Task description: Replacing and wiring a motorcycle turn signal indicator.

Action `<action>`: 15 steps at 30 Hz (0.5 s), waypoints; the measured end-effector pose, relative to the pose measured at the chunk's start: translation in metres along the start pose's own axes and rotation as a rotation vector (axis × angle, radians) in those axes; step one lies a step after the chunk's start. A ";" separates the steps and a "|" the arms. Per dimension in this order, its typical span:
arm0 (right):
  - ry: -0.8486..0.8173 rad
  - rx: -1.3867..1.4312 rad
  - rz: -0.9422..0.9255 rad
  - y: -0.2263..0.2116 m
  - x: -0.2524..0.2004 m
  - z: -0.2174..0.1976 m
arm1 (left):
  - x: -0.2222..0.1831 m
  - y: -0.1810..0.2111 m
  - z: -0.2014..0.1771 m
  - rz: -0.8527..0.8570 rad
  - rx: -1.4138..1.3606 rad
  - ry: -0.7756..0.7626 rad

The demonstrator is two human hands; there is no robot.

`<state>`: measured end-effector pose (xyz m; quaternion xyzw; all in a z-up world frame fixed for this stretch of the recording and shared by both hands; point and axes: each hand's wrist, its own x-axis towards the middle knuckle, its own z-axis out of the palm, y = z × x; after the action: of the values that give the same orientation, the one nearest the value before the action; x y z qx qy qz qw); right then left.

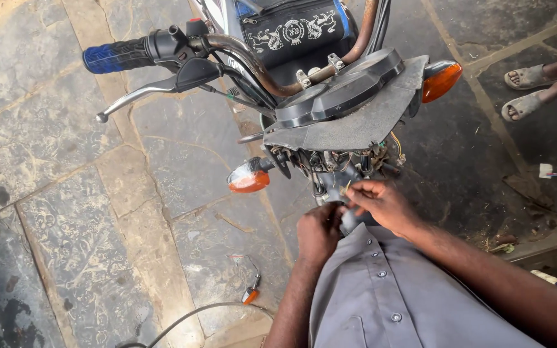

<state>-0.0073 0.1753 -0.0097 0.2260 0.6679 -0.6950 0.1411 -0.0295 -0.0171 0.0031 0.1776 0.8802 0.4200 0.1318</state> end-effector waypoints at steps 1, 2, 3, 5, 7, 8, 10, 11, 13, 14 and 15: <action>-0.001 -0.003 0.001 -0.005 0.008 -0.004 | 0.001 -0.007 0.001 -0.001 -0.002 0.001; 0.075 -0.191 -0.086 -0.010 0.016 -0.008 | 0.003 -0.014 0.001 -0.083 -0.042 0.055; 0.152 -0.376 -0.175 -0.015 0.024 -0.010 | 0.004 -0.021 0.001 -0.163 -0.079 0.107; 0.202 -0.574 -0.336 -0.023 0.045 -0.018 | 0.012 -0.019 -0.003 -0.224 -0.121 0.137; 0.245 -0.772 -0.495 -0.029 0.058 -0.021 | 0.016 -0.024 0.002 -0.291 -0.163 0.167; 0.226 -0.917 -0.565 -0.032 0.060 -0.020 | 0.018 -0.030 0.008 -0.249 -0.190 0.198; 0.202 -1.066 -0.650 -0.036 0.072 -0.021 | 0.029 -0.032 0.013 -0.202 -0.219 0.244; 0.216 -1.025 -0.664 -0.034 0.077 -0.023 | 0.034 -0.028 0.015 -0.192 -0.321 0.258; 0.220 -0.991 -0.676 -0.034 0.083 -0.025 | 0.043 -0.022 0.020 -0.189 -0.429 0.277; 0.229 -0.924 -0.626 -0.036 0.083 -0.024 | 0.047 -0.020 0.025 -0.238 -0.526 0.263; 0.236 -0.856 -0.574 -0.037 0.082 -0.023 | 0.050 -0.018 0.029 -0.287 -0.623 0.249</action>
<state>-0.0933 0.2097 -0.0192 0.0327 0.9383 -0.3404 -0.0512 -0.0674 0.0140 -0.0336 -0.0489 0.7353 0.6636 0.1291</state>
